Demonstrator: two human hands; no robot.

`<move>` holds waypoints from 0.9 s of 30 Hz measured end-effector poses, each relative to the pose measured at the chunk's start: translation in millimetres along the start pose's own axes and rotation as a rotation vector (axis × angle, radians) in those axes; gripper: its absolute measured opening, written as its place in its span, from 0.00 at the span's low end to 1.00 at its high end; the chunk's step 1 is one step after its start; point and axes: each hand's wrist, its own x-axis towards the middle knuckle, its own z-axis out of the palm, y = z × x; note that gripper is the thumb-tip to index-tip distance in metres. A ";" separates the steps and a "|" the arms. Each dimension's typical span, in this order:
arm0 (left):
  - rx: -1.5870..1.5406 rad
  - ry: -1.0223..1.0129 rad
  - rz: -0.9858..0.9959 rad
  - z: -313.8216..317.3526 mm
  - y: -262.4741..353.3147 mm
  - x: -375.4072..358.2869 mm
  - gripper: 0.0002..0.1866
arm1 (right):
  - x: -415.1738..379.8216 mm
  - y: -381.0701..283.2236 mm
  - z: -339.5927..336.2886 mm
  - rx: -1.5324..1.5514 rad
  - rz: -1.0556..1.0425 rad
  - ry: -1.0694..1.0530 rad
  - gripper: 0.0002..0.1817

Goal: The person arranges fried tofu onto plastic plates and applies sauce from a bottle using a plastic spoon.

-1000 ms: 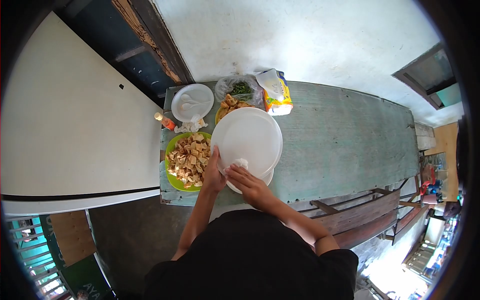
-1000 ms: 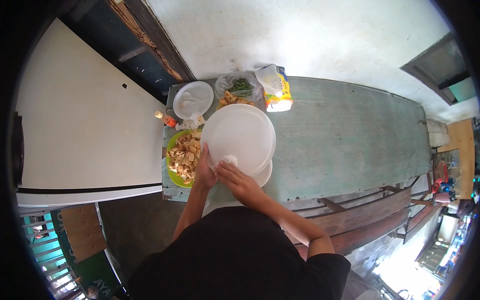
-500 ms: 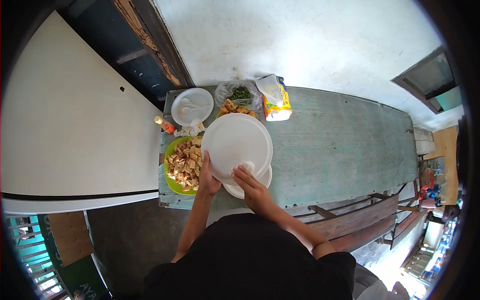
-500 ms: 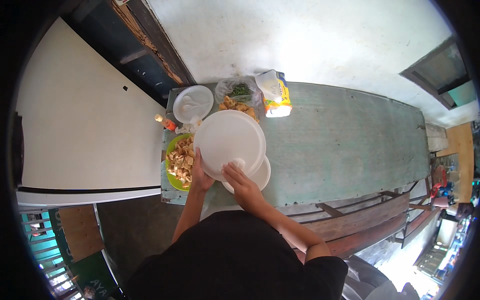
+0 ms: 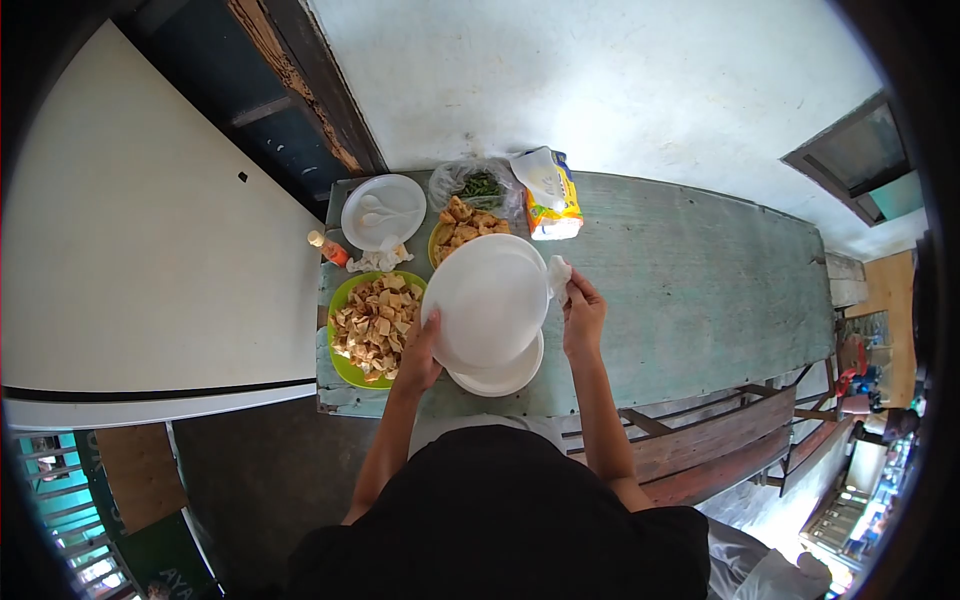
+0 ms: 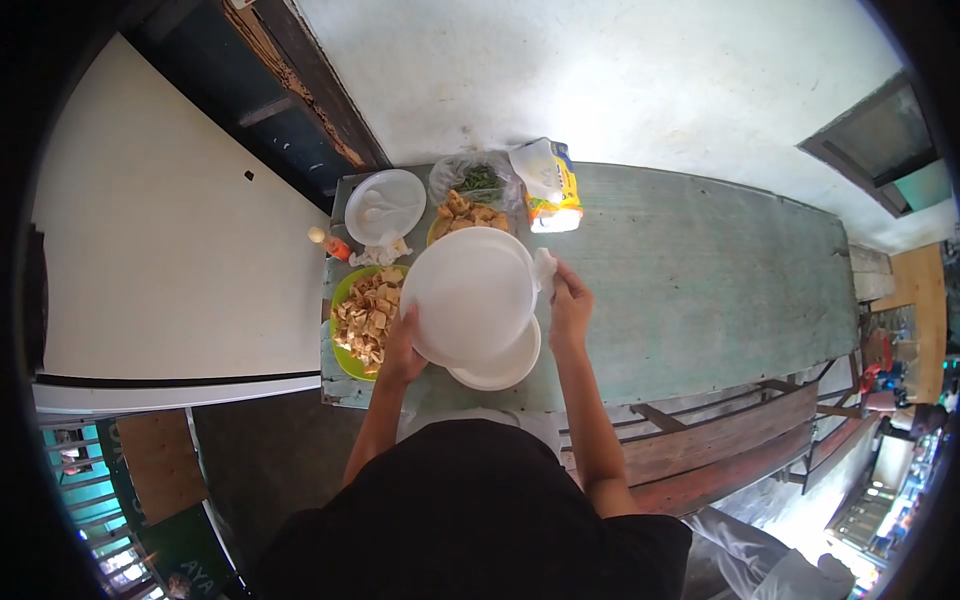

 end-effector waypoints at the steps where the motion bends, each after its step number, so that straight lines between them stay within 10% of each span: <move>1: -0.001 -0.002 -0.002 0.9 -0.1 -0.7 0.27 | -1.9 -4.3 1.3 0.068 0.039 -0.032 0.14; 9: 0.057 -0.239 -0.148 10.5 7.9 -6.1 0.39 | -9.5 -6.7 19.7 -0.173 -0.254 -0.112 0.15; 17: 0.076 -0.127 -0.221 12.6 -9.5 1.4 0.39 | -73.1 -10.4 62.3 -0.523 -0.673 -0.776 0.19; 21: 0.107 -0.084 -0.210 16.6 -1.9 -2.2 0.38 | -67.3 -14.1 65.8 -0.671 -0.981 -0.781 0.19; 27: 0.311 -0.180 -0.206 16.4 3.7 -5.9 0.42 | -20.9 -17.3 71.7 -0.574 -0.707 -0.391 0.12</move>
